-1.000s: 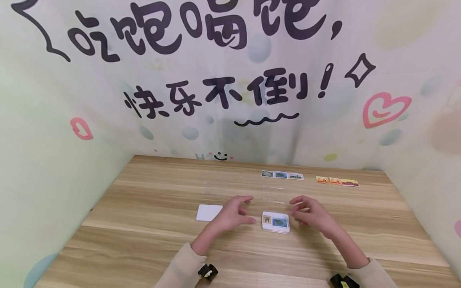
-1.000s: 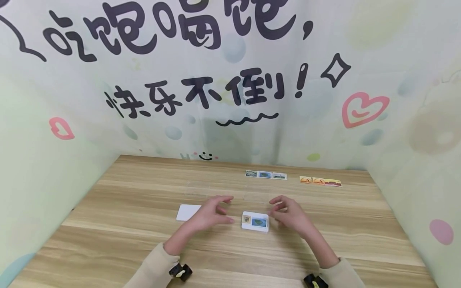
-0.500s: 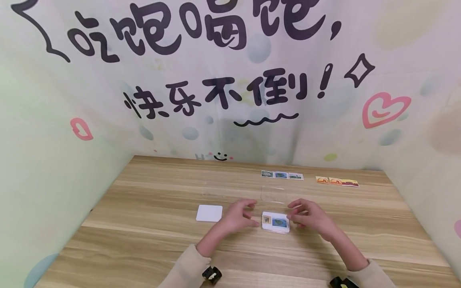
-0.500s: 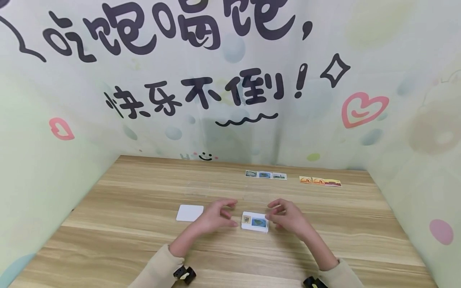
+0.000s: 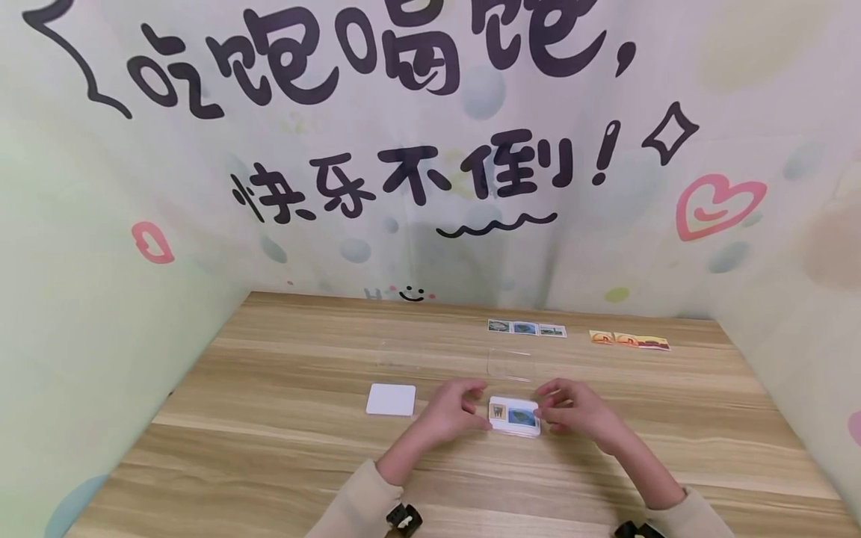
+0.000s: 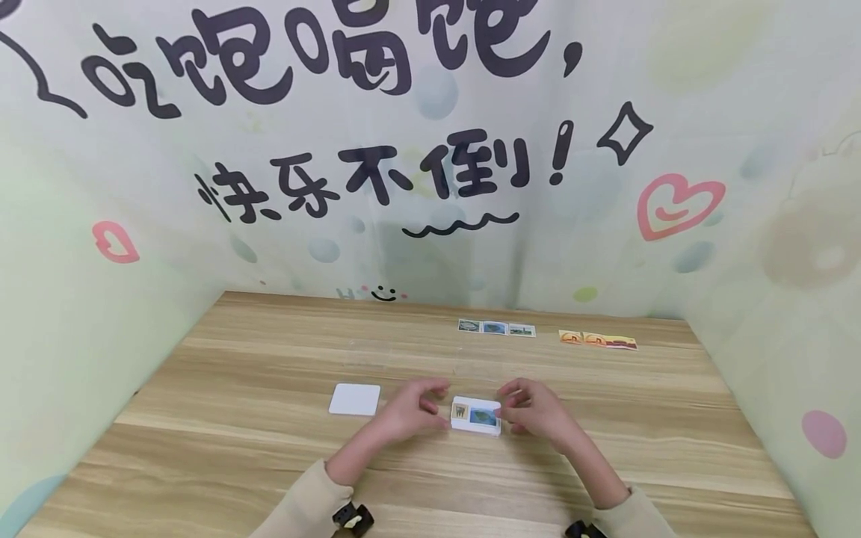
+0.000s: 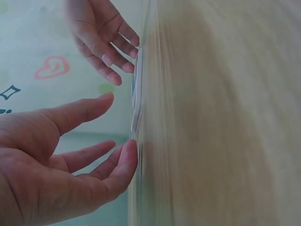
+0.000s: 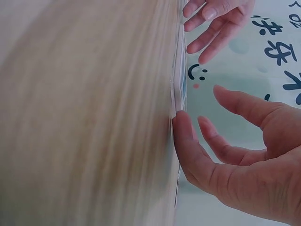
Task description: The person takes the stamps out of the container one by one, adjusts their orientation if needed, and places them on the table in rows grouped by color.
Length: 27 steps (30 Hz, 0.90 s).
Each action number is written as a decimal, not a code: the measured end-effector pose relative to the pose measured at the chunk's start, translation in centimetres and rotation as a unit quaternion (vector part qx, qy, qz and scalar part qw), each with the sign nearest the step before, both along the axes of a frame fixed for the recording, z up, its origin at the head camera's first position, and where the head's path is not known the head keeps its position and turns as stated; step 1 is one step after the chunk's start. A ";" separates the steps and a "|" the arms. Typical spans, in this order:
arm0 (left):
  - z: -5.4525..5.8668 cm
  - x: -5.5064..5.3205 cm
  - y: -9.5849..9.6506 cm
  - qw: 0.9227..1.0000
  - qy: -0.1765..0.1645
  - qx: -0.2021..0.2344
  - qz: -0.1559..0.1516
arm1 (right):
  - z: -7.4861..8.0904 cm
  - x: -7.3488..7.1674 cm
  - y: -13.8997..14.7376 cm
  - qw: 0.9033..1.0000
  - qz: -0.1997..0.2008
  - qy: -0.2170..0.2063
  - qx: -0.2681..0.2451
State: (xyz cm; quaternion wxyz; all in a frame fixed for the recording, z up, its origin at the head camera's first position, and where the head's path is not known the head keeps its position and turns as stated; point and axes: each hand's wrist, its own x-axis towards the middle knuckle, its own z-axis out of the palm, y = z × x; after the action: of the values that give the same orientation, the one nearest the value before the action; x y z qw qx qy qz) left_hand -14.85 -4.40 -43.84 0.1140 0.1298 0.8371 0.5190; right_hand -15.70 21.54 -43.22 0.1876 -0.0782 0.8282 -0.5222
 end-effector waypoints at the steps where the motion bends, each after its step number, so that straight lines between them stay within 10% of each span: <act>1: 0.0 0.0 0.0 1.000 0.001 0.001 0.001 | 0.0 0.0 0.0 1.000 -0.001 -0.001 0.002; 27: -0.5 -0.1 1.6 1.000 -0.017 0.006 0.017 | -0.4 -0.2 -0.4 1.000 -0.006 -0.015 0.021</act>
State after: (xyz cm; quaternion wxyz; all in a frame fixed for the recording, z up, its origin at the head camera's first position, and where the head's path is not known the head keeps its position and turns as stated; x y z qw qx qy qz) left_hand -14.94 -2.84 -44.35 0.1186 0.1077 0.8339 0.5281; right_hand -15.88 21.16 -43.62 0.1988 -0.0617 0.8365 -0.5070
